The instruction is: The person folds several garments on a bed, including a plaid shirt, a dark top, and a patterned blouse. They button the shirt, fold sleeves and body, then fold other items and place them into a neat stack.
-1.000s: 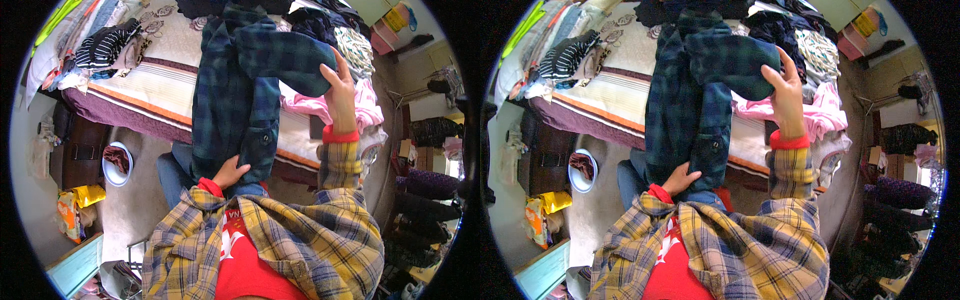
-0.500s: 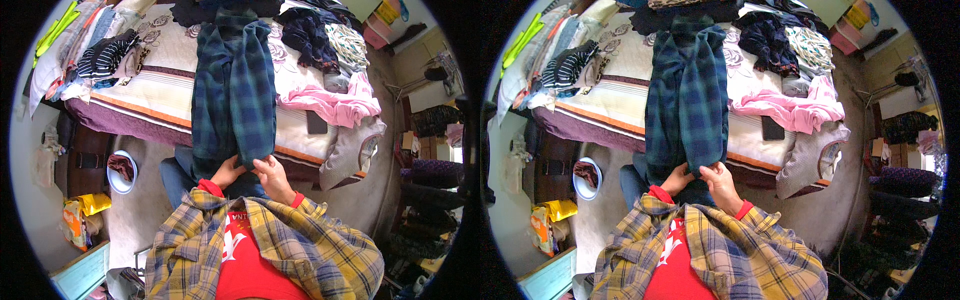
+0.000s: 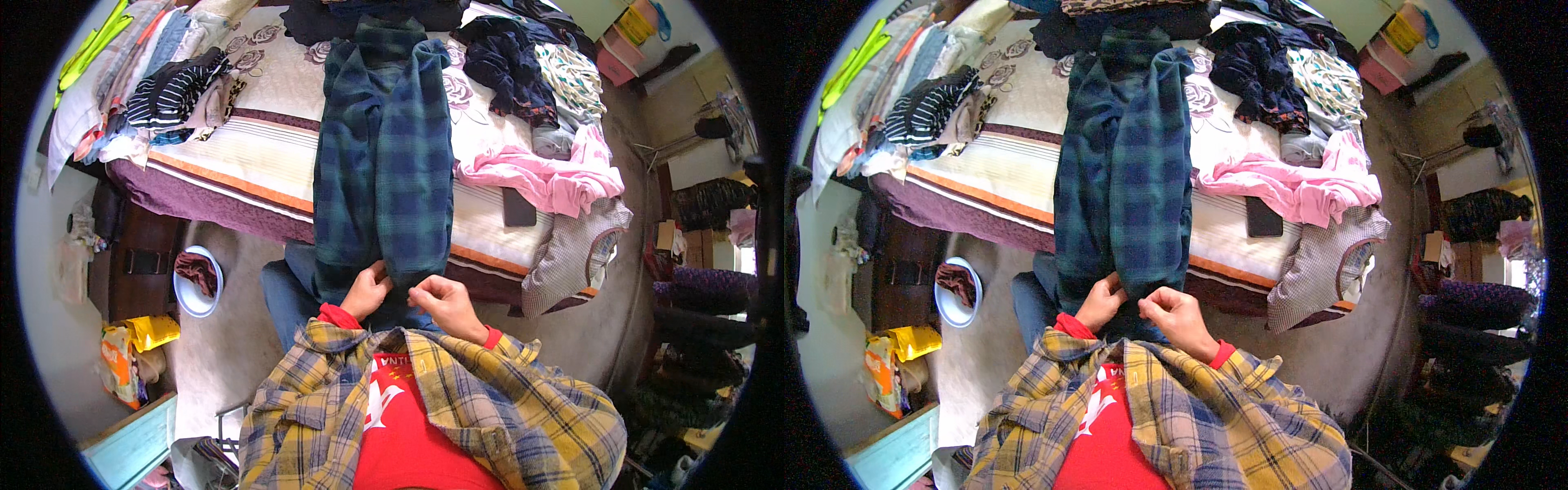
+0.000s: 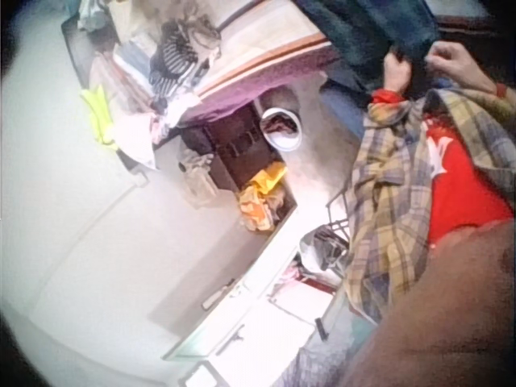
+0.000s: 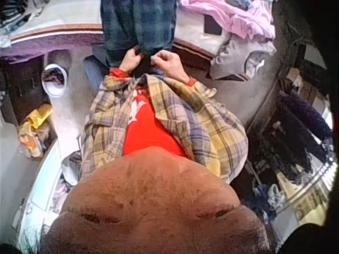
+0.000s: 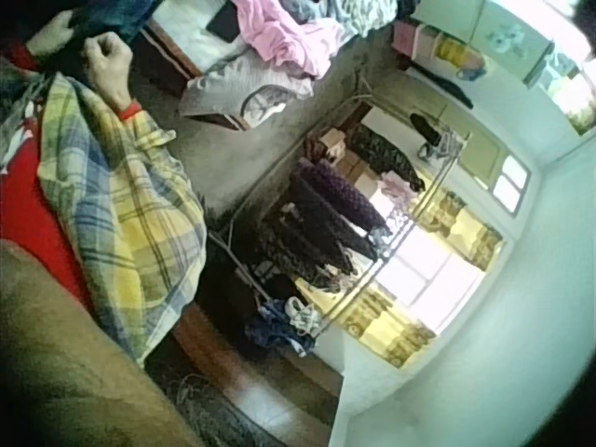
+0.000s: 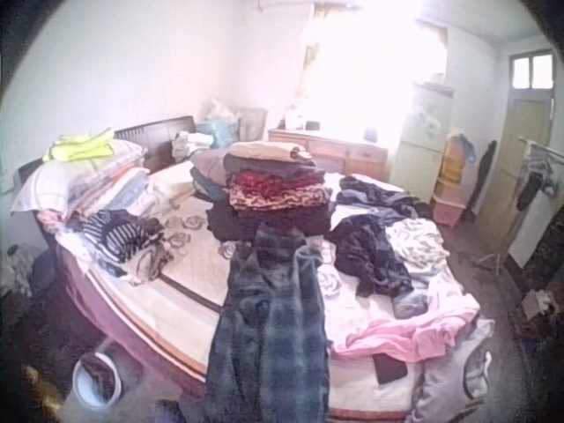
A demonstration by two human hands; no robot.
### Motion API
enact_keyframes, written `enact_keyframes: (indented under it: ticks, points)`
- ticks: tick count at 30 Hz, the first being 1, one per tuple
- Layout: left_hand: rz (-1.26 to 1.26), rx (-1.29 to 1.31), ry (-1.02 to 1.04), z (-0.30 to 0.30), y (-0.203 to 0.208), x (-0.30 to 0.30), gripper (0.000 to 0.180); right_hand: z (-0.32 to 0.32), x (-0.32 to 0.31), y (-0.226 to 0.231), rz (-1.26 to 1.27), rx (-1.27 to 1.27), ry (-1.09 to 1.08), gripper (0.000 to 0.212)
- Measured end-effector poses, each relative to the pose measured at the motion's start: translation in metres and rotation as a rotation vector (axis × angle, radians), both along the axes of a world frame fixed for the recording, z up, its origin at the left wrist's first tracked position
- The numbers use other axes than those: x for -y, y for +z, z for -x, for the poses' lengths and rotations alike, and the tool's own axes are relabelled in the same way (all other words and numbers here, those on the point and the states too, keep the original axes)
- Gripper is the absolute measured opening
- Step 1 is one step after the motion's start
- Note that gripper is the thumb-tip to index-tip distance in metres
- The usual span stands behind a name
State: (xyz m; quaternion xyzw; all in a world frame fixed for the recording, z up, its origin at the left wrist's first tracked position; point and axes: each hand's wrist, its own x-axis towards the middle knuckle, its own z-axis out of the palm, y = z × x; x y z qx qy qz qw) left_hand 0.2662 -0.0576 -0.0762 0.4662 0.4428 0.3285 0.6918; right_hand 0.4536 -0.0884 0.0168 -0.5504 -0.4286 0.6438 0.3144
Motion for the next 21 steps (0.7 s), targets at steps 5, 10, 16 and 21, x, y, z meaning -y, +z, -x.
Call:
enact_keyframes:
  ticks: [5, 10, 16, 21]
  points:
    - [0.005, -0.066, 0.0, 0.001, 0.0, 0.0, 0.033, -0.015, -0.031, -0.006, -0.414, 0.269, -0.322, 0.024]
    - [0.012, 0.0, 0.058, -0.002, 0.002, 0.002, 0.033, -0.01, -0.048, -0.028, -0.195, -0.045, -0.219, 0.031]
    - [0.026, 0.0, 0.049, 0.0, 0.001, 0.003, 0.033, -0.009, -0.032, -0.006, 0.0, -0.415, -0.328, 0.022]
    - [-0.014, -0.269, 0.075, -0.001, 0.008, 0.007, 0.054, -0.009, -0.03, -0.012, 0.084, -0.401, -0.434, 0.023]
